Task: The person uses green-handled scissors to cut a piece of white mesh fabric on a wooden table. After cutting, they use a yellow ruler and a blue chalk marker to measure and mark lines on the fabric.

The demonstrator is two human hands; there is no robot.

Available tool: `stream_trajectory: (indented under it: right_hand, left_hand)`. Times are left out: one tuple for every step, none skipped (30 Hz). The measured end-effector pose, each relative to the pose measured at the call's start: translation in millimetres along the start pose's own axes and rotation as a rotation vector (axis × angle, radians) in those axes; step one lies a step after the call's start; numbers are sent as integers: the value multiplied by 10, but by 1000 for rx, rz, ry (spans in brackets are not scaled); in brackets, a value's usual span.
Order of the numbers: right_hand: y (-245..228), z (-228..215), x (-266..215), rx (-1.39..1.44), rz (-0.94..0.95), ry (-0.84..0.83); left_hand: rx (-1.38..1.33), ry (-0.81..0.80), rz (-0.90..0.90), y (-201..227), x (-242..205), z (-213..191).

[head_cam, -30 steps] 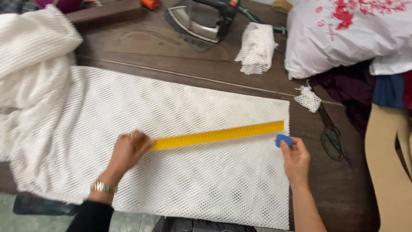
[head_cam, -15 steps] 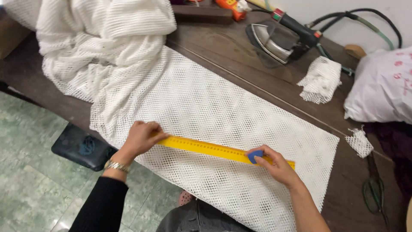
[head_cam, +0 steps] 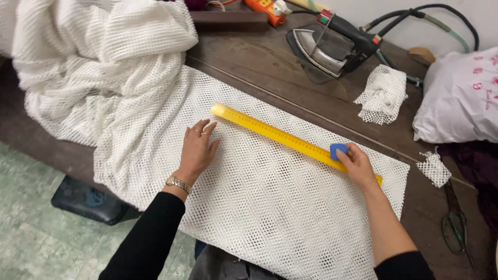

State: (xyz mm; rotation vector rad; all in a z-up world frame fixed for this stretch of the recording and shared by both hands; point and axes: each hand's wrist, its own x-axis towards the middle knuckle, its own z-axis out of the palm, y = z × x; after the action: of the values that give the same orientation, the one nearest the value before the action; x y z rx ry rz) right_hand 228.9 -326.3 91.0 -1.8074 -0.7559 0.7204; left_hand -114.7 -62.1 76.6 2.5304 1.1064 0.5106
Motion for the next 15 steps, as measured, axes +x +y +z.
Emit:
stream_trajectory:
  right_hand:
    - [24,-5,70,-1,10,14]
    - [49,14,121,4,6,23]
    - [67,36,172,8,2,32]
    - [86,55,194,8,17,58]
    - [98,69,220,-2,28,66]
    - [86,56,308,-16,29,77]
    - [141,71,393,-18,34,106]
    - [203,65,417,-26,35,131]
    - [273,51,437,-35,37,156]
    - [425,-6,466,-43,51,203]
    - [587,-74,487,-49,51,278]
    - [754,-138,468,-58,56,349]
    - [817,-176,382,-69,77,391]
    - [879,-185,318,-20,79,506]
    - [939,-192,245,29,78,622]
  left_hand:
    - [-7,-11,12,11,89,-3]
    - [7,-69,-9,2,182,-17]
    - [23,-127,-29,-10,278,-37]
    - [16,-144,-6,-83,328,-15]
    - [41,-134,27,-153,387,2]
    - [63,-112,64,-208,511,28]
    - [53,-118,91,-290,597,37]
    - [48,-120,71,-358,672,63]
    - [43,-122,52,-420,748,98]
    - [23,-138,94,-538,841,178]
    - [-54,-96,76,-650,940,272]
    - [-133,-64,50,-769,1007,372]
    - [-156,-89,85,-877,1079,474]
    - [-181,-89,57,-1000,1140,543]
    - [-206,-90,30,-1121,1202,614]
